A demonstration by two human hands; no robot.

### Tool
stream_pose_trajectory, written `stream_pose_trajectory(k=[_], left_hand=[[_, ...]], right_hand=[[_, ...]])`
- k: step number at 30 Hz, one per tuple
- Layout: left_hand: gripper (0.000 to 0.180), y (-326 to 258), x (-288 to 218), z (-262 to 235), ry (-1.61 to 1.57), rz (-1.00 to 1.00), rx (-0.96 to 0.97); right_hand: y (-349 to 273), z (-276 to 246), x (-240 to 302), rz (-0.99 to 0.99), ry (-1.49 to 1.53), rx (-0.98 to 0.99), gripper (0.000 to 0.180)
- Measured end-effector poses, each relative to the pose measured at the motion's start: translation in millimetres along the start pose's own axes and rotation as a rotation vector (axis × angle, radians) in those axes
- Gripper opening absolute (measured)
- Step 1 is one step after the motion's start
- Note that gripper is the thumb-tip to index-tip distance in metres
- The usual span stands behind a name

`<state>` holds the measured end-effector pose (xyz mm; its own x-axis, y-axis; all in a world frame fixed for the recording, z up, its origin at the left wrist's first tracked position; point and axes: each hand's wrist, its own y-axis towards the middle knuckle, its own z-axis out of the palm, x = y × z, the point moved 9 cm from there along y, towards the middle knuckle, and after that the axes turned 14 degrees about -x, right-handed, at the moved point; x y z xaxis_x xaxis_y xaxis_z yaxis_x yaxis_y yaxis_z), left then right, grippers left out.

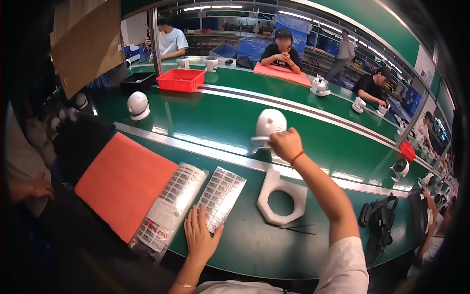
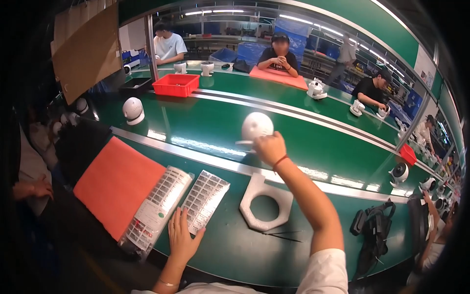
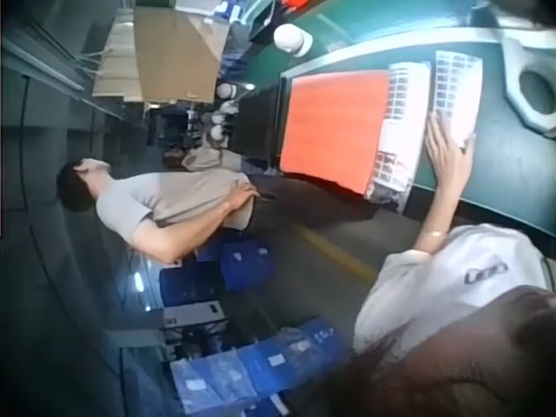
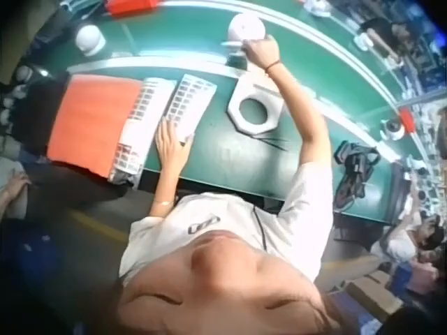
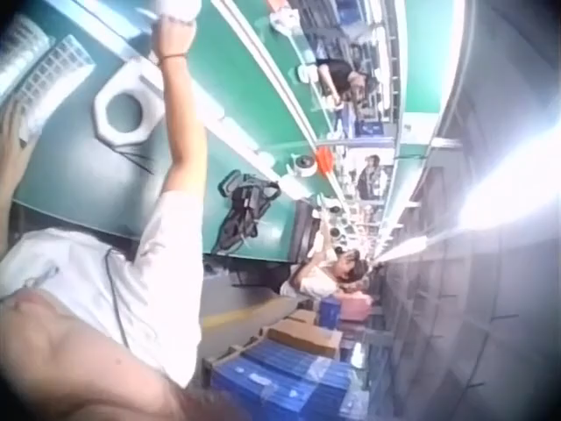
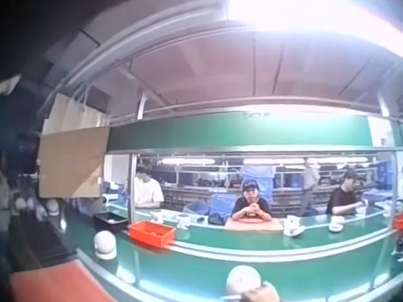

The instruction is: Applying small technical labels to camera housings on an industrial assembly line using tweezers.

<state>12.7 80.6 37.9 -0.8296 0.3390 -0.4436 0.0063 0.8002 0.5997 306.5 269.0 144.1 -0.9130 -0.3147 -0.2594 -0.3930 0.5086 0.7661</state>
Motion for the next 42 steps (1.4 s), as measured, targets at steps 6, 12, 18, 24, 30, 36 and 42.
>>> stream_pose_trajectory(k=[6, 12, 18, 24, 30, 36, 42], left_hand=[[0.082, 1, -7, -4, 0.04, 0.035, 0.01], [0.068, 44, -17, -6, -0.143, 0.033, 0.049], [0.063, 136, 0, 79, -0.095, 0.056, 0.156], [0.064, 137, 9, 119, 0.005, 0.079, 0.244], [0.04, 124, 13, 79, -0.457, -0.211, 0.227], [0.021, 92, -3, 16, -1.304, -0.646, 0.203], [0.025, 66, -42, -28, -1.509, -0.543, 0.15]], right_hand=[[-33, -143, -6, 0.414, 0.571, 0.135, 0.02], [-93, -168, 27, 0.71, 0.851, 0.334, 0.025], [-120, -150, 34, 0.662, 0.818, 0.355, 0.03], [-139, -170, 24, 0.711, 0.681, 0.191, 0.031], [-180, -195, 37, 0.574, 0.394, 0.171, 0.037], [-214, -195, 75, 0.264, 0.221, 0.302, 0.033], [-231, -199, 73, 0.327, 0.183, 0.474, 0.021]])
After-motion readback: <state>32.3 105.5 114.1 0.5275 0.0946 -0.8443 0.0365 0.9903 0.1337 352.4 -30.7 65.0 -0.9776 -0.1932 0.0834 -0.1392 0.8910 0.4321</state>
